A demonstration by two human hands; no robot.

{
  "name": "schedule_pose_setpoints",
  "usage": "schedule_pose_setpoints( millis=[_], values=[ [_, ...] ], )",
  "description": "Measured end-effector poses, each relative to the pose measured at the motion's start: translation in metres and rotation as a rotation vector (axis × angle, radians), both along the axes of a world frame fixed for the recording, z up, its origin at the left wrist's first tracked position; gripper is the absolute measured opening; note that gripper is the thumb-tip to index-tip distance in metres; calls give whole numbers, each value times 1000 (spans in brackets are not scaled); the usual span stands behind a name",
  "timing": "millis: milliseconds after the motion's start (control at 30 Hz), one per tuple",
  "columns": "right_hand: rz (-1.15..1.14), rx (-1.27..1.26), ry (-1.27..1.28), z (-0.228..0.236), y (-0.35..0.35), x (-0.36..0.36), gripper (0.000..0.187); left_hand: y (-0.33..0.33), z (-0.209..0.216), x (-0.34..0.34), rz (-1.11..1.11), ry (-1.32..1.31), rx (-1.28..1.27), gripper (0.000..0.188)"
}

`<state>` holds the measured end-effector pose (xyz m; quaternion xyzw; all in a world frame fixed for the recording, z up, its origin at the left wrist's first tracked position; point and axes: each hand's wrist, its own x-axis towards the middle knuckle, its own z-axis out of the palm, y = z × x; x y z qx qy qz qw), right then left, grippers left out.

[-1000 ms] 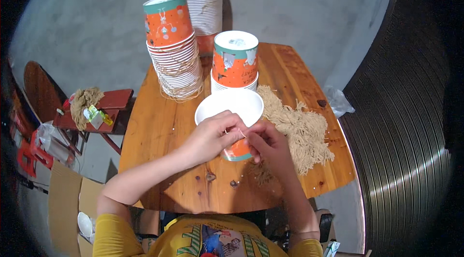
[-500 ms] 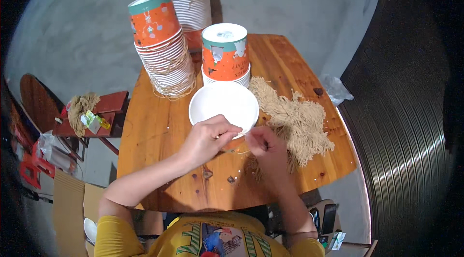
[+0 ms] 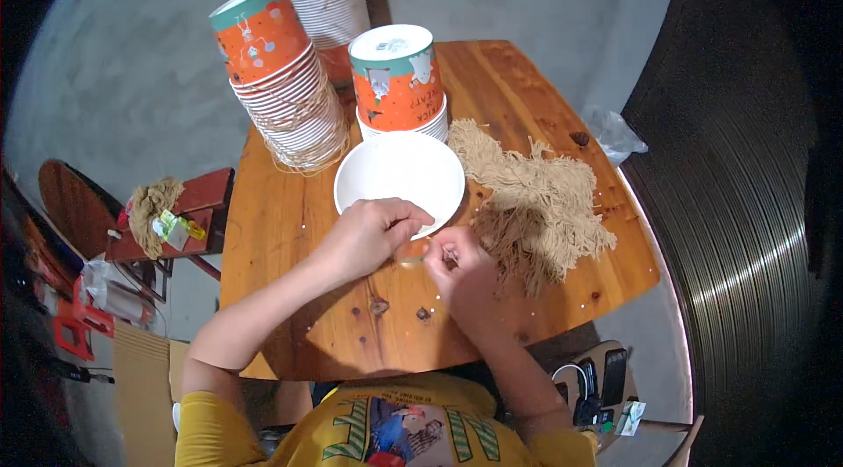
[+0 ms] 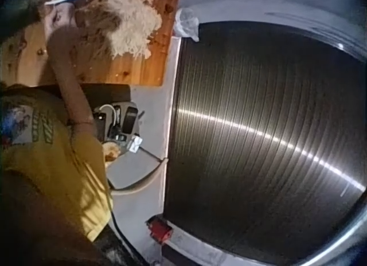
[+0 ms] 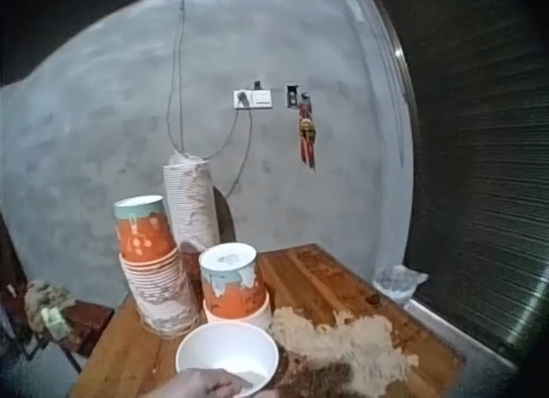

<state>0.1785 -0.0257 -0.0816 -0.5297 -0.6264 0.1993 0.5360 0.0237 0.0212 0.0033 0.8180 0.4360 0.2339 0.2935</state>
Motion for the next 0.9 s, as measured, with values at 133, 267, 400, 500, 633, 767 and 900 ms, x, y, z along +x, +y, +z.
schedule_pose_setpoints(
  millis=[133, 267, 400, 500, 633, 767, 900],
  values=[
    [-58, 60, -27, -5, 4, -3, 15, 12, 2, -5, -111, 13, -134, 18],
    [-80, 87, -16, -8, 7, -3, 14, 29, 7, -3, -220, 75, -251, 20],
    [-59, 44, 35, 0, 3, -7, 14, 40, 0, -5, -285, 67, -352, 16],
    [-89, 9, -20, 6, 0, -7, 15, 43, 1, -4, -294, 75, -387, 14],
    [-40, -167, 65, 10, -1, -5, 18, 46, -1, -1, -346, 96, -358, 16],
    [30, -255, 211, 7, 3, -3, 18, 46, 5, 3, -354, 216, -283, 14],
    [143, -387, 393, 19, 3, 6, 14, 46, 4, 1, -340, 236, -198, 15]
  ],
)
